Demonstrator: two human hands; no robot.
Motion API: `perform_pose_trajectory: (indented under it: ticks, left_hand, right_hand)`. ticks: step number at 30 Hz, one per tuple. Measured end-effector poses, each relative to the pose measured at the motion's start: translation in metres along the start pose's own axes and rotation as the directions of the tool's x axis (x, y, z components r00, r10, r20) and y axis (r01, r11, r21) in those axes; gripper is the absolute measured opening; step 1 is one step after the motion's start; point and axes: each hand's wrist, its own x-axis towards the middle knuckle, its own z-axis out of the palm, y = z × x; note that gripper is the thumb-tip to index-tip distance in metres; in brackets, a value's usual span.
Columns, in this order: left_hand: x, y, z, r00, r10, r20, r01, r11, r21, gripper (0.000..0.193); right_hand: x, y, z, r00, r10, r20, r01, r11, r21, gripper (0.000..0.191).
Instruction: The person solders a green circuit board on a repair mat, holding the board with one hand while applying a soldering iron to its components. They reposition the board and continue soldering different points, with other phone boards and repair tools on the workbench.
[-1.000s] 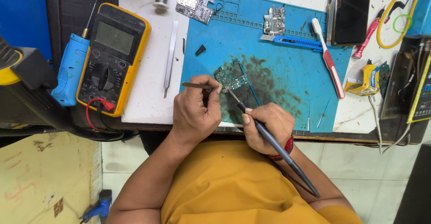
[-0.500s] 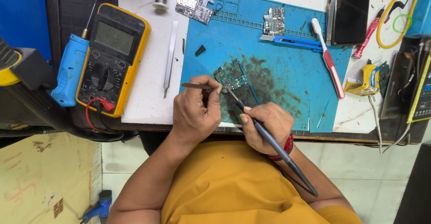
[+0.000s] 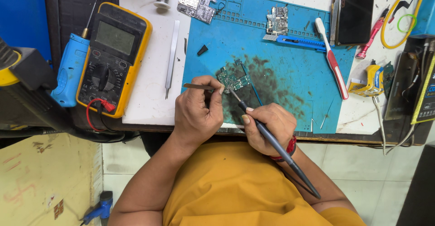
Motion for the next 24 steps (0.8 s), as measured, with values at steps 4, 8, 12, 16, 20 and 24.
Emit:
perform_pose_trajectory:
  ticks: [4, 8, 12, 16, 20, 24]
  left_hand:
    - [0.0002, 0.0001, -0.0003, 1.000, -0.014, 0.004, 0.014, 1.000, 0.001, 0.016]
    - [0.0003, 0.0003, -0.0005, 1.000, -0.018, 0.007, 0.018, 1.000, 0.002, 0.016]
    - [0.0003, 0.0003, -0.0004, 1.000, -0.008, -0.002, 0.008, 1.000, 0.008, 0.017]
    - [0.0002, 0.0004, -0.0009, 1.000, -0.025, 0.007, 0.025, 1.000, 0.005, 0.017]
    - [0.0001, 0.0007, -0.0005, 1.000, -0.018, 0.002, 0.018, 1.000, -0.004, 0.017]
    - [0.0004, -0.0001, -0.0002, 1.000, -0.024, 0.006, 0.024, 1.000, -0.005, 0.016]
  right_hand:
    - [0.0002, 0.0001, -0.0001, 1.000, 0.007, -0.011, -0.007, 1.000, 0.005, 0.015]
    - [0.0001, 0.0003, -0.0008, 1.000, 0.012, -0.007, -0.011, 1.000, 0.005, 0.015]
    - [-0.0003, 0.0003, 0.0002, 1.000, -0.020, -0.006, 0.020, 1.000, 0.005, 0.014]
    - [-0.0008, 0.0003, 0.0009, 1.000, -0.003, -0.016, 0.003, 1.000, -0.001, 0.014]
    - [-0.0013, 0.0003, -0.0004, 1.000, 0.007, -0.011, -0.007, 1.000, -0.005, 0.014]
    - [-0.0017, 0.0006, 0.0009, 1.000, -0.006, -0.023, 0.006, 1.000, 0.001, 0.013]
